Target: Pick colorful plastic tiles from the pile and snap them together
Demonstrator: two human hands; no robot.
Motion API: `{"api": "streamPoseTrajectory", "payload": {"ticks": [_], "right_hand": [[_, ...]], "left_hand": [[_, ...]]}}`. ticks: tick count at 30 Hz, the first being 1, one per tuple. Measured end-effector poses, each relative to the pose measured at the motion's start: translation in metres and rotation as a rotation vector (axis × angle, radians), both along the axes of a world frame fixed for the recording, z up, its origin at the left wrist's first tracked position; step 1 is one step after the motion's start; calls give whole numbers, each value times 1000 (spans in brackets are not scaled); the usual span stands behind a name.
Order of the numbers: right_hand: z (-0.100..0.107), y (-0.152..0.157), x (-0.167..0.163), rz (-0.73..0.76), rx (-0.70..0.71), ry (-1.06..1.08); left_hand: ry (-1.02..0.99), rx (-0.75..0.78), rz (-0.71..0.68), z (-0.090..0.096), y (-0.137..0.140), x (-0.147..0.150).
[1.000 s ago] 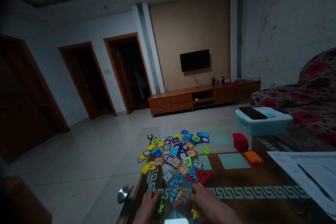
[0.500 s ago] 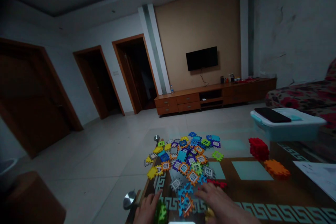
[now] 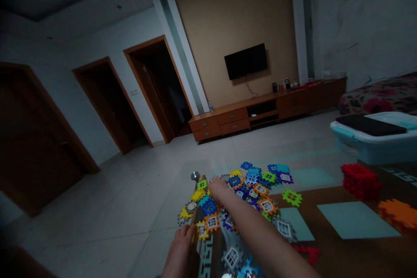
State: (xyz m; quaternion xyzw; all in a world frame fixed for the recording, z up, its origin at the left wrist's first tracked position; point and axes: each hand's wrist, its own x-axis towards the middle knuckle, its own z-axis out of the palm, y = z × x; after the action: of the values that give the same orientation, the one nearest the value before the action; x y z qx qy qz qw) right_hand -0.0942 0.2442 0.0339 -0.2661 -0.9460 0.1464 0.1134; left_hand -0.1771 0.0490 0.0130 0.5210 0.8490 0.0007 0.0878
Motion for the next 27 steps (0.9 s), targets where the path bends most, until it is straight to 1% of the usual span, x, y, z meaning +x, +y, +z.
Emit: {"api": "streamPoseTrajectory", "payload": {"ticks": [3, 5, 6, 8, 11, 13, 15, 17, 20, 21, 23, 25, 27], "right_hand": [[-5, 4, -14, -57, -12, -112], [0, 2, -12, -72, 0, -137], [5, -1, -8, -75, 14, -129], [19, -8, 7, -71, 45, -86], [38, -23, 50, -60, 76, -17], [38, -36, 92, -24, 39, 26], [28, -54, 143, 54, -82, 110], [13, -79, 195, 106, -192, 160], [-3, -119, 257, 74, -301, 166], [-5, -131, 272, 74, -310, 160], [-4, -150, 290, 65, -282, 157], [-2, -161, 298, 52, -226, 172], [-3, -165, 297, 32, -202, 162]], "left_hand": [[-129, 163, -4, -8, -2, -13], [-253, 278, 34, -9, -8, -21], [-291, 302, 71, -8, -11, -24], [-277, 275, 144, -6, -20, -29], [-125, 149, 156, -3, -32, -31], [-27, 82, 122, -4, -37, -29], [47, 41, 100, -5, -39, -25], [107, 20, 64, -5, -38, -22], [165, -12, 45, 2, -33, -17], [175, -34, 57, 6, -32, -16], [176, -82, 98, 16, -31, -13], [153, -113, 123, 25, -31, -11], [125, -101, 136, 32, -30, -8]]}}
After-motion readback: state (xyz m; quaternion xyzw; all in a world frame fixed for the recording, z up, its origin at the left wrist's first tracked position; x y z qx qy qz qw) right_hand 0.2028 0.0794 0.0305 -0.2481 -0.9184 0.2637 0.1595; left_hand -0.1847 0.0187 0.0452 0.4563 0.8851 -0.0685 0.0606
